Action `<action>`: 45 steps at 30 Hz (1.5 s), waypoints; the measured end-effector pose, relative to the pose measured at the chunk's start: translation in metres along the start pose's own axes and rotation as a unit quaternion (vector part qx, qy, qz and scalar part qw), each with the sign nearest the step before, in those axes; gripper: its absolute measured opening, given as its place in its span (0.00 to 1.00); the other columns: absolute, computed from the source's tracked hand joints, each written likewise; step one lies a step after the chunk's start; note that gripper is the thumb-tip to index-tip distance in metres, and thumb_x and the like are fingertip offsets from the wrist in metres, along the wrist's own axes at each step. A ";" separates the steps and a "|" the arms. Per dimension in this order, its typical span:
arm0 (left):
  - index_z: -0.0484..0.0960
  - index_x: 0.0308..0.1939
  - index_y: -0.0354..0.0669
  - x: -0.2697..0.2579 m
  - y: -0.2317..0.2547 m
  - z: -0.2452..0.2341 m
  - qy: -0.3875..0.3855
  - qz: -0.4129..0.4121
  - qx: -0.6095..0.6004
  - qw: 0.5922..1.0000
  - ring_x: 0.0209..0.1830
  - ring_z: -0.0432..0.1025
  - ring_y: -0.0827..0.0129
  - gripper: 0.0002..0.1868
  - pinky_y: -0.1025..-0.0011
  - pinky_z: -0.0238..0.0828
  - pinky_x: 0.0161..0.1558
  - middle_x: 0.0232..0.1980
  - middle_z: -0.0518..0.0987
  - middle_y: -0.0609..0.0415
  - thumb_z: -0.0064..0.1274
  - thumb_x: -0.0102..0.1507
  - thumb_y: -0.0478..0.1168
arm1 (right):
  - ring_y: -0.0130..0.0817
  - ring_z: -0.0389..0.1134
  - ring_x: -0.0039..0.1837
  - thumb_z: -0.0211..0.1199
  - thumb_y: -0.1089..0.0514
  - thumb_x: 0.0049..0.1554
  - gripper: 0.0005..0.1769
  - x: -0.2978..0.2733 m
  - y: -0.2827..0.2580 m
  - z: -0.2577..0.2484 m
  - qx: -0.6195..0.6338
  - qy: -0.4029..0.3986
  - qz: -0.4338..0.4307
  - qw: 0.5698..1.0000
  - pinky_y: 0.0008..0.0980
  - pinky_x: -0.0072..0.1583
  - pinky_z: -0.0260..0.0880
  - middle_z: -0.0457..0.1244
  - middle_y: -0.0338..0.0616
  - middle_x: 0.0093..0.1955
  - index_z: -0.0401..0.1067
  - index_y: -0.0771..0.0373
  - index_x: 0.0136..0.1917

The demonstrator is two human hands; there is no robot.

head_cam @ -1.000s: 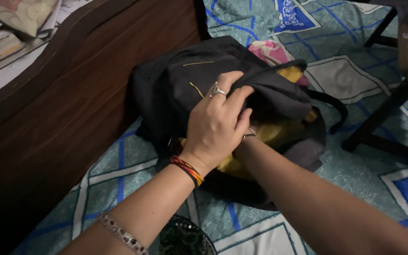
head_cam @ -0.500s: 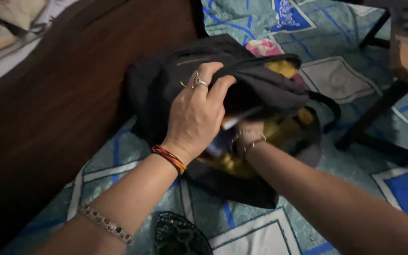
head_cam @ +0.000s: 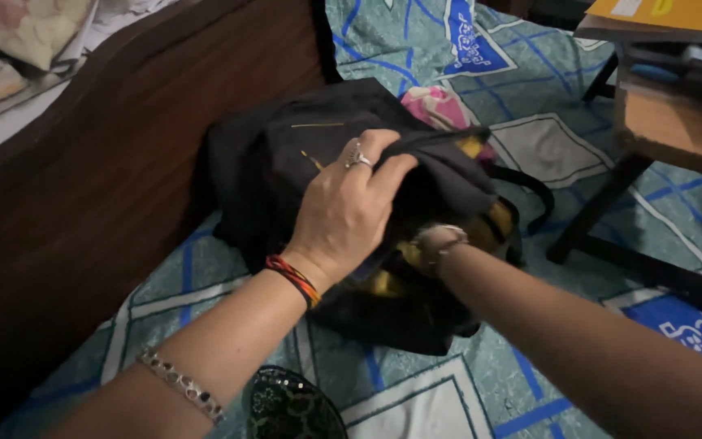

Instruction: The person wipes several books and notebooks with a cloth, then places them into a black backpack. They also open a pencil case, wipe it, and place it inside the bag.

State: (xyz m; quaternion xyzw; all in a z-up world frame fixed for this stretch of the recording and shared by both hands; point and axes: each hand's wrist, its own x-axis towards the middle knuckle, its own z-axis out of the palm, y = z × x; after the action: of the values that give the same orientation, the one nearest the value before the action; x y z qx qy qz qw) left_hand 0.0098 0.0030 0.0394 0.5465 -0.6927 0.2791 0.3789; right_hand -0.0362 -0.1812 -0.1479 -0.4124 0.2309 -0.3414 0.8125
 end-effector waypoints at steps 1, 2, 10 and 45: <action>0.78 0.55 0.37 0.003 0.002 -0.001 -0.002 0.002 0.001 1.000 0.60 0.73 0.50 0.16 0.59 0.75 0.57 0.60 0.72 0.46 0.54 0.62 0.28 | 0.39 0.49 0.80 0.42 0.52 0.67 0.28 0.015 0.012 -0.013 0.002 -0.017 -0.030 0.999 0.37 0.78 0.45 0.52 0.47 0.78 0.52 0.60 0.78; 0.78 0.55 0.38 0.005 0.005 -0.002 0.007 -0.002 0.002 1.000 0.59 0.73 0.50 0.16 0.59 0.75 0.57 0.61 0.71 0.46 0.54 0.63 0.28 | 0.37 0.48 0.81 0.41 0.53 0.68 0.28 0.026 0.027 -0.022 0.004 -0.034 -0.060 0.998 0.35 0.79 0.44 0.51 0.45 0.78 0.51 0.59 0.79; 0.79 0.53 0.40 -0.053 0.016 0.014 -0.080 0.008 0.003 0.997 0.53 0.73 0.49 0.15 0.57 0.74 0.52 0.60 0.73 0.46 0.52 0.62 0.31 | 0.38 0.53 0.77 0.44 0.53 0.67 0.26 0.015 0.018 -0.100 -0.618 -0.173 -0.130 0.756 0.36 0.75 0.48 0.54 0.49 0.76 0.57 0.61 0.76; 0.83 0.50 0.46 0.274 0.053 0.306 -0.107 0.161 0.135 0.972 0.41 0.79 0.47 0.14 0.52 0.74 0.38 0.39 0.83 0.43 0.52 0.61 0.31 | 0.51 0.54 0.77 0.46 0.27 0.66 0.39 -0.086 -0.442 -0.231 -0.847 0.080 -0.291 0.438 0.54 0.71 0.55 0.55 0.52 0.77 0.61 0.53 0.78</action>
State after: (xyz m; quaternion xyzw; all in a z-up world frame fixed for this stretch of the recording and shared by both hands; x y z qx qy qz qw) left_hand -0.1408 -0.3779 0.0980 0.5009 -0.7638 0.3672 0.1757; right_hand -0.4056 -0.4242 0.0984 -0.9083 0.3353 -0.2237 -0.1117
